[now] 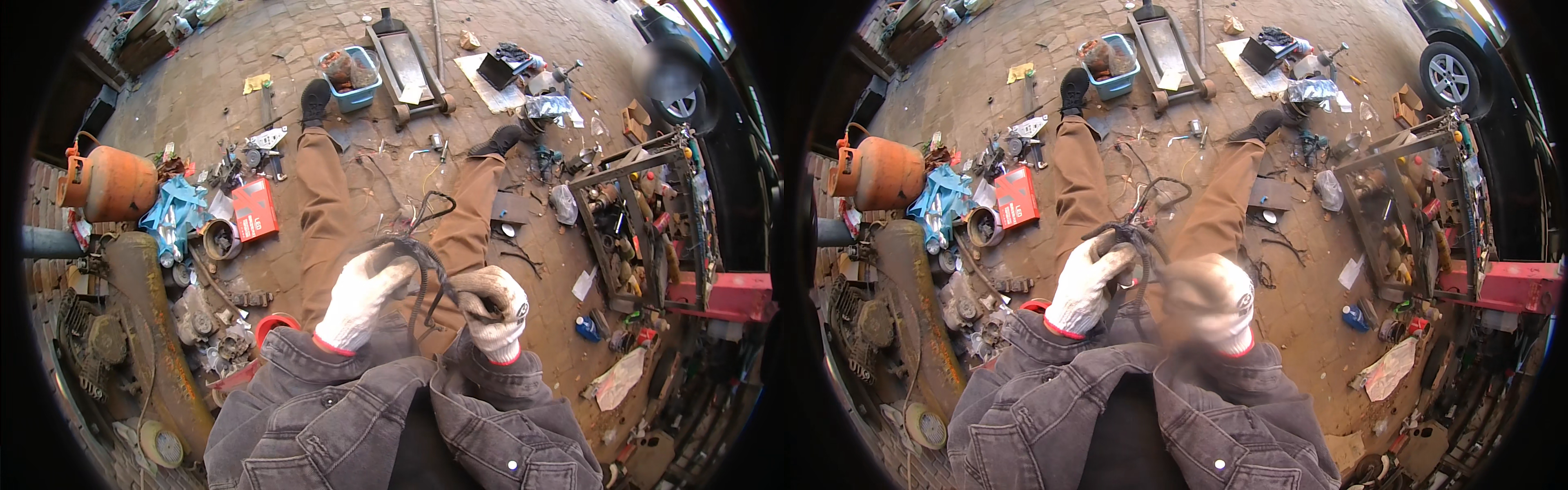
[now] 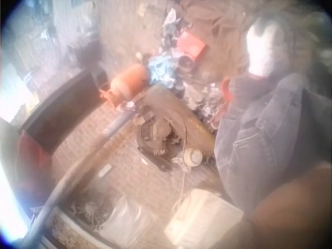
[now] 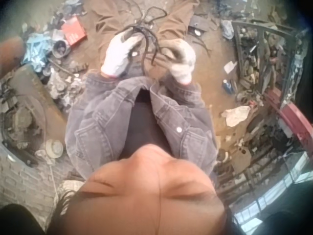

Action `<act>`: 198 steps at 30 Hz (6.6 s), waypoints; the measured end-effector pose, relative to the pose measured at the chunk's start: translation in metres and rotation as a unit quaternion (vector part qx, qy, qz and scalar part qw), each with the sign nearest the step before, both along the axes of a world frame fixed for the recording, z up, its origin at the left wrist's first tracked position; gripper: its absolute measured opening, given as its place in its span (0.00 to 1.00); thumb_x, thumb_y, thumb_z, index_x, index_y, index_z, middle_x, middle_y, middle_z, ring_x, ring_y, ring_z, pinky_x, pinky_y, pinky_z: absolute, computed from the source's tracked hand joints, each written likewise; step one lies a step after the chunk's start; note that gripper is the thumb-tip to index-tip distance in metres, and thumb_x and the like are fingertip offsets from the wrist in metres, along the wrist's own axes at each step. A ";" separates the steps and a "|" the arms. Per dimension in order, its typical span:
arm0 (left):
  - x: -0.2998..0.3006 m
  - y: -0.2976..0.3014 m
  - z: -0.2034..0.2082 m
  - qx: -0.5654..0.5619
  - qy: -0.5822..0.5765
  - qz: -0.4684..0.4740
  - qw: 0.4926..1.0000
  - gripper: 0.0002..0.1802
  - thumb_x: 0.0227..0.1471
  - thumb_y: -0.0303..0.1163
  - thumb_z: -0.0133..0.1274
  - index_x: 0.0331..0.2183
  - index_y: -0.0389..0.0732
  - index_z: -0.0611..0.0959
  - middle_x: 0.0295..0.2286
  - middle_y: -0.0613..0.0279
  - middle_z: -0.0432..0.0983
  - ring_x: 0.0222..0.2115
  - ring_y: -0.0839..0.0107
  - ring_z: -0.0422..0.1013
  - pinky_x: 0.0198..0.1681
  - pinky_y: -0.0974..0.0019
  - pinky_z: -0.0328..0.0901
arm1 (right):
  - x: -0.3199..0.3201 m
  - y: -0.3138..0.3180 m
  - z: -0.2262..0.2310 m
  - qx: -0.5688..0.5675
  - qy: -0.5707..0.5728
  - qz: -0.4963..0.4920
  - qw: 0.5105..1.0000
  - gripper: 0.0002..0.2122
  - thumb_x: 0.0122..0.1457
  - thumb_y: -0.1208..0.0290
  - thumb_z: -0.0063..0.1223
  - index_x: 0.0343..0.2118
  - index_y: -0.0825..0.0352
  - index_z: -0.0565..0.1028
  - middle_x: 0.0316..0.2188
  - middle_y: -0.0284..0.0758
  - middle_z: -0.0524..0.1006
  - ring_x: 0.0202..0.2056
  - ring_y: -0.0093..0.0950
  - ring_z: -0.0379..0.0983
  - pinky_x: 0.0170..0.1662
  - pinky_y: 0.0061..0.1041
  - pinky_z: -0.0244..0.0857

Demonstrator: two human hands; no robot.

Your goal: The person sits on the ground and works on a bundle of wires. They strip the outer insulation with pliers, separate individual wires, and use a screwdriver to adjust or connect components. The person continues to strip and arrange the wires throughout the clip.

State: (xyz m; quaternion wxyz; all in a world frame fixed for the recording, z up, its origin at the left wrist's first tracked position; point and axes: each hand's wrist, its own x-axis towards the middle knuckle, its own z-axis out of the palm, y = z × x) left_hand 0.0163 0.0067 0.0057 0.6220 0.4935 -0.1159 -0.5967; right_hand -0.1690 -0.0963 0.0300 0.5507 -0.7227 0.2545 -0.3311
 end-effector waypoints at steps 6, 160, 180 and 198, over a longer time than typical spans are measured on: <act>0.007 0.004 0.002 0.032 -0.151 -0.029 0.988 0.12 0.56 0.31 0.58 0.40 0.34 0.83 0.30 0.66 0.80 0.28 0.80 0.73 0.33 0.74 0.67 | 0.002 0.006 0.009 0.275 -0.077 -0.087 0.954 0.21 0.61 0.56 0.62 0.43 0.75 0.78 0.29 0.35 0.80 0.28 0.21 0.75 0.30 0.17 0.67; 0.020 0.021 -0.026 -0.171 -0.650 -0.265 0.691 0.13 0.56 0.33 0.57 0.40 0.37 0.83 0.30 0.56 0.76 0.29 0.58 0.72 0.31 0.58 0.66 | 0.023 -0.002 0.031 -0.419 0.254 0.180 0.853 0.08 0.61 0.68 0.48 0.39 0.63 0.74 0.31 0.34 0.73 0.29 0.30 0.77 0.30 0.29 0.70; 0.009 0.012 -0.007 -0.076 0.187 -0.016 0.979 0.09 0.64 0.35 0.53 0.36 0.40 0.74 0.13 0.74 0.58 0.11 0.81 0.55 0.15 0.73 0.51 | 0.001 0.026 -0.005 -0.114 0.239 0.065 0.962 0.10 0.52 0.73 0.62 0.37 0.67 0.79 0.30 0.40 0.80 0.33 0.42 0.79 0.36 0.34 0.72; 0.024 0.017 -0.006 -0.144 0.190 -0.050 0.970 0.31 0.66 0.51 0.47 0.50 0.28 0.70 0.12 0.79 0.52 0.12 0.80 0.51 0.20 0.71 0.52 | -0.017 -0.016 -0.121 0.124 0.338 -0.084 0.929 0.14 0.63 0.64 0.56 0.43 0.71 0.80 0.33 0.33 0.82 0.31 0.22 0.75 0.38 0.24 0.69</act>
